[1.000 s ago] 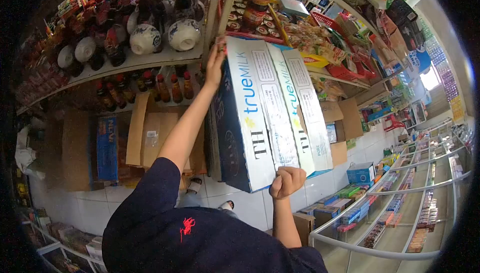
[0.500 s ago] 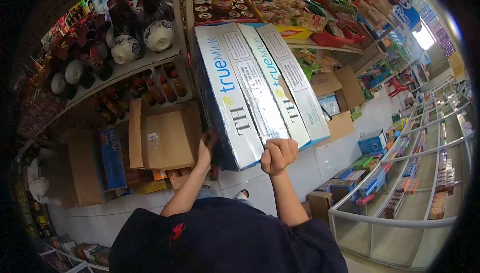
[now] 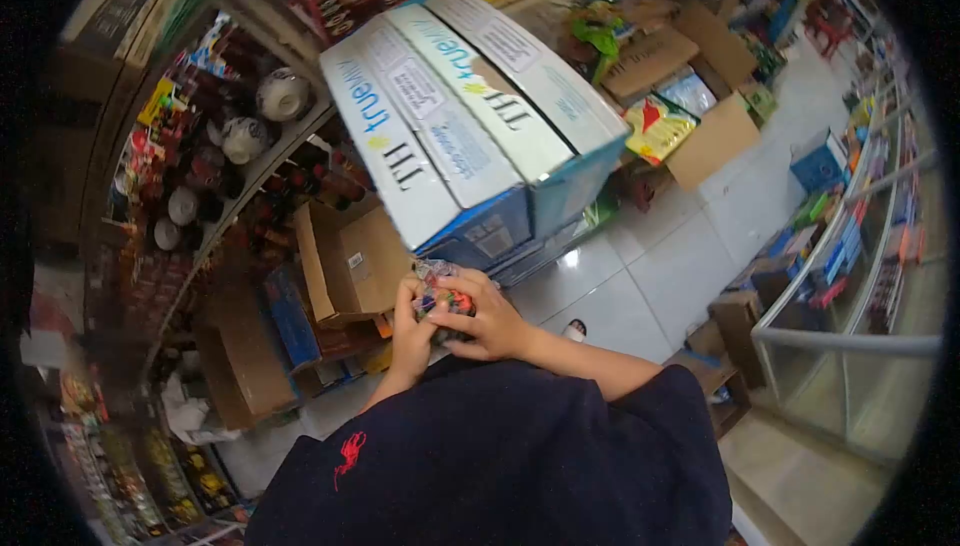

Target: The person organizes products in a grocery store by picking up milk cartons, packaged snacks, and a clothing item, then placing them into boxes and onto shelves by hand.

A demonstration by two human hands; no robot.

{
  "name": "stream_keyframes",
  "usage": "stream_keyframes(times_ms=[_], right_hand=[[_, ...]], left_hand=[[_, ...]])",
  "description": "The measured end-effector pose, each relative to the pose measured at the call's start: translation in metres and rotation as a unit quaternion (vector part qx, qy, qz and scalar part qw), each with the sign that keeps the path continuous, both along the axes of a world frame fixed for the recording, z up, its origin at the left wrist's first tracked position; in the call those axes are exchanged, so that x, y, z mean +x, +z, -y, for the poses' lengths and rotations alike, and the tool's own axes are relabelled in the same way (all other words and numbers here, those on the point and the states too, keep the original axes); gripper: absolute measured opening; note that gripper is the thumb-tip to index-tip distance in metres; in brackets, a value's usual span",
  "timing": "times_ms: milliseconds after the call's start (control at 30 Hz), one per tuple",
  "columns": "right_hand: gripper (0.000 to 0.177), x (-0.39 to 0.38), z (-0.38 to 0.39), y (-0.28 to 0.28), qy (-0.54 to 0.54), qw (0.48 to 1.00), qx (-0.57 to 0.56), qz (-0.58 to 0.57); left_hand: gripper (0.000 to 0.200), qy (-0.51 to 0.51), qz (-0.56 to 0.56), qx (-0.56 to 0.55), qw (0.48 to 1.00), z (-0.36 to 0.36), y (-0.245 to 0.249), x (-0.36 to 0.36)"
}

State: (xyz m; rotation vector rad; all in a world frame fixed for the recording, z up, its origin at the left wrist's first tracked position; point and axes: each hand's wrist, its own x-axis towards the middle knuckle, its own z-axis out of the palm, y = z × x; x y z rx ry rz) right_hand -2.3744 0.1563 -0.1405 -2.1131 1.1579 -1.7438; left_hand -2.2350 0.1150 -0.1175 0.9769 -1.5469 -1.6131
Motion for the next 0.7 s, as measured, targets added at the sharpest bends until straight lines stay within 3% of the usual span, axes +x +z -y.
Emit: stream_keyframes(times_ms=[33, 100, 133, 167, 233, 267, 333, 400, 500, 567, 633, 700], right_hand=[[0.047, -0.002, -0.004, -0.01, -0.04, 0.999, 0.0, 0.003], [0.052, -0.017, -0.006, -0.013, -0.064, 0.997, -0.001, 0.042], [0.051, -0.029, -0.006, -0.011, -0.067, 0.996, -0.013, 0.057], [0.05, -0.041, -0.007, -0.008, -0.068, 0.995, -0.028, 0.069], [0.05, -0.061, -0.004, 0.003, -0.144, 0.981, -0.109, 0.066], [0.049, -0.064, 0.0, 0.006, -0.19, 0.972, -0.124, 0.066], [0.047, -0.068, 0.011, 0.009, -0.204, 0.974, -0.088, 0.047], [0.046, -0.064, 0.019, -0.01, -0.2, 0.977, -0.06, 0.035], [0.036, -0.054, 0.025, -0.089, -0.215, 0.974, -0.067, -0.033], [0.027, -0.05, 0.015, -0.128, -0.181, 0.973, 0.053, -0.133], [0.024, -0.053, 0.014, -0.113, -0.18, 0.97, 0.062, -0.15], [0.025, -0.06, 0.017, -0.071, -0.198, 0.968, -0.003, -0.152]], left_hand=[[0.029, -0.011, 0.012, 0.002, 1.0, -0.002, 0.002, -0.001], [0.04, -0.155, -0.089, 0.147, 0.973, -0.001, 0.014, 0.002], [0.055, -0.199, -0.059, 0.157, 0.966, -0.002, 0.046, -0.003], [0.051, -0.22, 0.024, 0.055, 0.974, -0.001, 0.068, -0.009], [0.035, -0.126, 0.055, -0.146, 0.98, 0.005, 0.082, -0.012], [0.031, -0.052, 0.09, -0.279, 0.955, 0.015, 0.079, -0.012], [0.031, -0.003, 0.161, -0.419, 0.894, 0.032, 0.084, -0.02], [0.032, 0.036, 0.19, -0.412, 0.89, 0.046, 0.079, -0.026], [0.032, 0.056, 0.198, -0.392, 0.897, 0.055, 0.066, -0.04], [0.034, 0.05, 0.26, -0.424, 0.866, 0.061, 0.045, -0.048], [0.035, 0.086, 0.206, -0.462, 0.858, 0.063, 0.033, -0.054], [0.035, 0.108, 0.16, -0.478, 0.857, 0.067, 0.019, -0.056]])
